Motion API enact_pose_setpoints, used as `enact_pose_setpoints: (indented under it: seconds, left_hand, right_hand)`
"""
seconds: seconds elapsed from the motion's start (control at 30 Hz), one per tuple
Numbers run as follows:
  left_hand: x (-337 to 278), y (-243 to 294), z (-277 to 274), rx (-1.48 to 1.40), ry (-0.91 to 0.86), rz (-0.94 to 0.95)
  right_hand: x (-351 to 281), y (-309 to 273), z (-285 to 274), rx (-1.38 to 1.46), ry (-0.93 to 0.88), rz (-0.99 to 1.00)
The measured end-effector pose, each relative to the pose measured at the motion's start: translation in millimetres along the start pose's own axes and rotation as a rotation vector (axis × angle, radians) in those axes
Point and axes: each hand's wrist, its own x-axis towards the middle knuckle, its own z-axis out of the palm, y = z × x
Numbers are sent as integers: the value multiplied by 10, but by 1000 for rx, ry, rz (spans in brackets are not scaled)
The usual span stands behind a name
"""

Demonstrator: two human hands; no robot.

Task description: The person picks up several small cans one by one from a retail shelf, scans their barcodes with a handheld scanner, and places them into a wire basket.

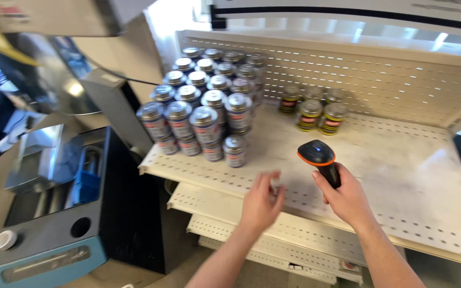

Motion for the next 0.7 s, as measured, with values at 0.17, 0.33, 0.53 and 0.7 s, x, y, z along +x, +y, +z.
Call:
enact_pose_setpoints:
  seconds: [0.17,0.33,0.53,0.7]
  left_hand:
    - [1109,89,663,113,64,52]
    - [2014,-90,1285,129,48,-48]
    - [2438,-412,1612,249,9,-145]
    - [2473,-327,1537,229,-123,-226]
  right_hand:
    - [121,151,-525,33,37,60]
    - [214,251,-856,56,50,89]
    - [393,531,-1037,79,62,108]
    - [388,602,-1017,73,68,64]
